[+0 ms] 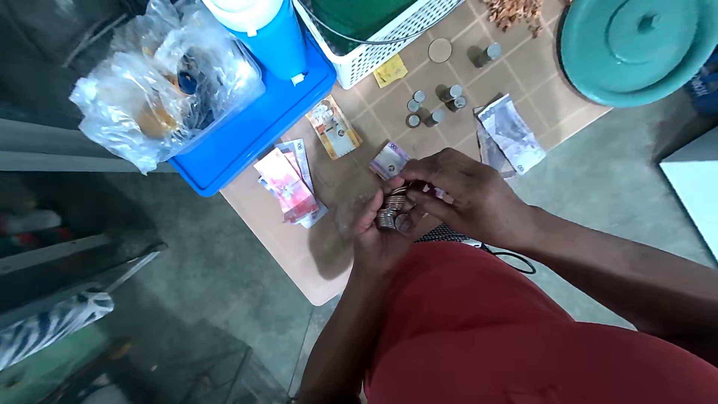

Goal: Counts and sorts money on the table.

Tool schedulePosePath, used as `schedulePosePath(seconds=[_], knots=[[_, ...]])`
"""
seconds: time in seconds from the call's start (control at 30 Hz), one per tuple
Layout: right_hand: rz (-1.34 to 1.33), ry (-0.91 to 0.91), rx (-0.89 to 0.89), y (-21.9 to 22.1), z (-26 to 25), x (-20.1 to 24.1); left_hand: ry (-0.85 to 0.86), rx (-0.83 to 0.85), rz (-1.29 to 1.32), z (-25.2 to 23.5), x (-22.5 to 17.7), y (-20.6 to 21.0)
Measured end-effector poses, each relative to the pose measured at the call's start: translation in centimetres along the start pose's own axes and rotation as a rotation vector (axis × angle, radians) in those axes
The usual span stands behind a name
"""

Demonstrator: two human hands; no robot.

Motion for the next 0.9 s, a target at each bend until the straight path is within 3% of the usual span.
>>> schedulePosePath(seconds=[0.1, 0.17, 0.37, 0.43, 0.57, 0.67, 0.73, 0.9], knots=[[-0.076, 0.000, -0.021, 0.7, 0.1, -0.4, -0.013, -0.003, 0.013, 0.1, 0.1, -0.2], [-0.224, 0.097, -0.012, 0.6, 0.6, -0.9, -0.017, -0.044, 0.025, 0.5, 0.1, -0.4], [-1.102, 0.787, -0.081, -2.5, 3.3, -3.8, -0.045, -0.041, 0.113, 1.9, -0.6, -1.4], [-1.125, 0.872, -0.075, -2.7, 3.7, -4.1, -0.053, -0.058, 0.084, 1.9, -0.5, -1.2], [-0.593, 0.481, 0.029, -1.8, 2.8, -1.7, -0.088, -0.007, 0.055, 1.5, -0.1, -0.9], [-0.336, 0.218, 0.109, -1.0, 2.1, -1.2, -0.110, -0.065, -0.009, 1.6, 0.2, -0.3], [-0.292, 0.163, 0.141, -0.8, 1.7, -1.3, -0.119, -0.101, -0.008, 1.8, 0.2, -0.3], [-0.364, 0.265, 0.180, -1.0, 1.3, -1.0, -0.100, -0.096, -0.020, 2.1, 0.2, -0.6]])
Point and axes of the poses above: each hand's wrist, its own z-axis away from the middle knuckle, its own y-axis out of the palm, x = y × z, the point moved 1 cm from there along -z, towards the middle knuckle, and after that the axes turned 9 degrees about -z, right-handed, at the moved point
